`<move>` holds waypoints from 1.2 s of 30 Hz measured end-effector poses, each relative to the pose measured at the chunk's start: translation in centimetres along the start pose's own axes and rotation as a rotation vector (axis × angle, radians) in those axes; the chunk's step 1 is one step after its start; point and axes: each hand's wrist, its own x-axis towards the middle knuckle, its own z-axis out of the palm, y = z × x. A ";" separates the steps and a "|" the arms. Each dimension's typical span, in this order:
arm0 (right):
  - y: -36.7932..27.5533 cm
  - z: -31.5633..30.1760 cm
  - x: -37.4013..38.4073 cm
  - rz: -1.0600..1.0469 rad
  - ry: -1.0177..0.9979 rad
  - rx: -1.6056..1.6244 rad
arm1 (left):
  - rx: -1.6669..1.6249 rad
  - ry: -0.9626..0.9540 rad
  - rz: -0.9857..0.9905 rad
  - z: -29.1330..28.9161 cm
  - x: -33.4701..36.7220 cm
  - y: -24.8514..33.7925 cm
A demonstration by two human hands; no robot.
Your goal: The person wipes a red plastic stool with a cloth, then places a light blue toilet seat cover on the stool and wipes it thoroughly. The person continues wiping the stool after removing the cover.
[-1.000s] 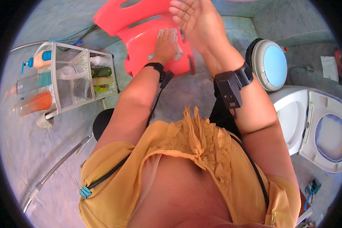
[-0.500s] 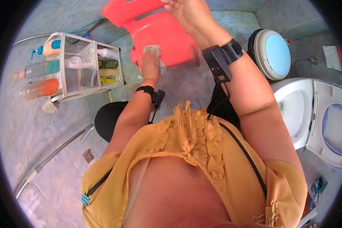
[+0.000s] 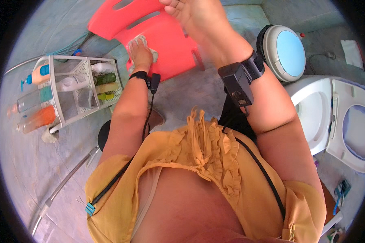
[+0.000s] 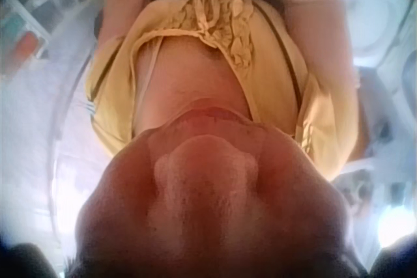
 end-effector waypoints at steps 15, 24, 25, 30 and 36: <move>2.8 -0.3 1.5 0.009 0.056 -0.071 | -0.377 -0.187 0.344 0.2 0.3 9.4; 3.5 0.0 1.9 -0.020 -0.028 -0.026 | -0.335 -0.176 0.409 -5.9 -9.3 7.8; 3.6 0.1 1.8 -0.025 -0.025 -0.033 | -0.335 -0.191 0.367 -6.3 -10.4 7.1; 4.0 0.4 1.3 -0.034 -0.033 -0.042 | -0.267 -0.226 0.174 -7.7 -14.1 2.3; 2.5 0.3 0.3 -0.032 -0.022 -0.046 | -0.156 -0.270 0.085 -6.8 -12.0 0.5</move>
